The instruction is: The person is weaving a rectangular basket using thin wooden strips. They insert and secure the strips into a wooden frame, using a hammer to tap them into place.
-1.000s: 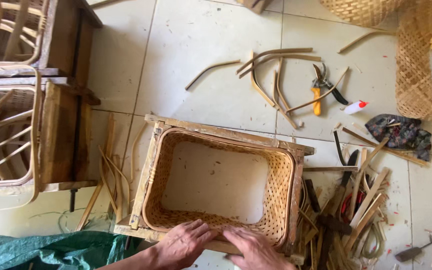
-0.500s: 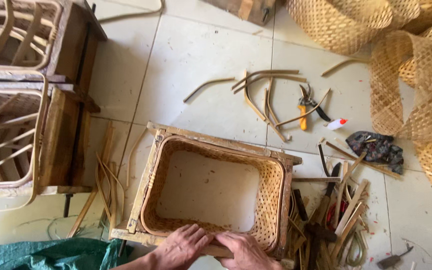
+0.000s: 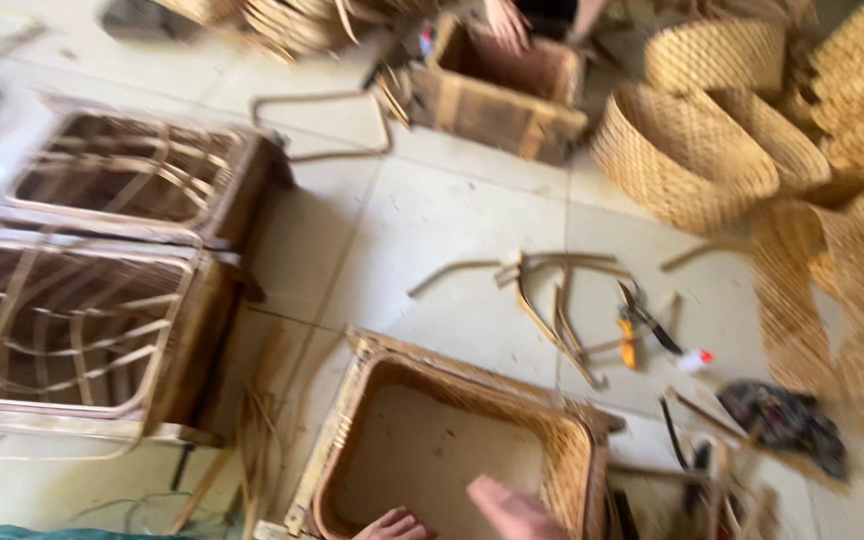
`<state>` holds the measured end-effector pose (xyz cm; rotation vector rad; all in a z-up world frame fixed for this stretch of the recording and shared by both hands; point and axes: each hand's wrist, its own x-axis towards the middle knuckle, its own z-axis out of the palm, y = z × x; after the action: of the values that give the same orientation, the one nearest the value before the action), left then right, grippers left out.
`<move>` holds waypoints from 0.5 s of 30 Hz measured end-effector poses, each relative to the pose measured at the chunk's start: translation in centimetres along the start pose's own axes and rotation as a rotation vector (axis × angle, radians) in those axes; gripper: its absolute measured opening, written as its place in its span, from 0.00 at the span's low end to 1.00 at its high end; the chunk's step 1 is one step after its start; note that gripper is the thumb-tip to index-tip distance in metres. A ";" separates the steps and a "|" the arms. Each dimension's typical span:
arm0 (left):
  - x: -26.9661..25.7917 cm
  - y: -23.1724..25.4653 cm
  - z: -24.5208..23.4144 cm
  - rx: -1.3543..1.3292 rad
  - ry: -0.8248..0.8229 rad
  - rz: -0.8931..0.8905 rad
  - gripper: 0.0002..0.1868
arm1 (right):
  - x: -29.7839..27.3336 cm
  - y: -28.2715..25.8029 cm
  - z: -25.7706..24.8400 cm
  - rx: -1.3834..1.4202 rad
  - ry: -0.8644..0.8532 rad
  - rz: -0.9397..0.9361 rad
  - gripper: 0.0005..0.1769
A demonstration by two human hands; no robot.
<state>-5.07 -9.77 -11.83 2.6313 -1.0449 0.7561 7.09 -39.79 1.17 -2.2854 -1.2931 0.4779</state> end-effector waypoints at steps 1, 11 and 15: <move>0.9 -1.4 -1.1 -0.040 -0.004 -0.102 0.25 | 1.1 -0.8 -3.8 -0.028 0.084 0.055 0.37; 5.9 -5.8 -24.1 -0.127 0.369 -1.141 0.29 | 14.4 -14.8 -28.8 0.172 0.438 0.046 0.36; 5.1 -4.5 -24.8 -0.296 0.152 -1.318 0.41 | 17.8 -16.8 -32.5 0.097 0.579 0.095 0.35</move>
<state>-8.34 -0.26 11.80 2.2362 0.6135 0.3810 20.69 -24.18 36.19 -2.1765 -0.8550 -0.0953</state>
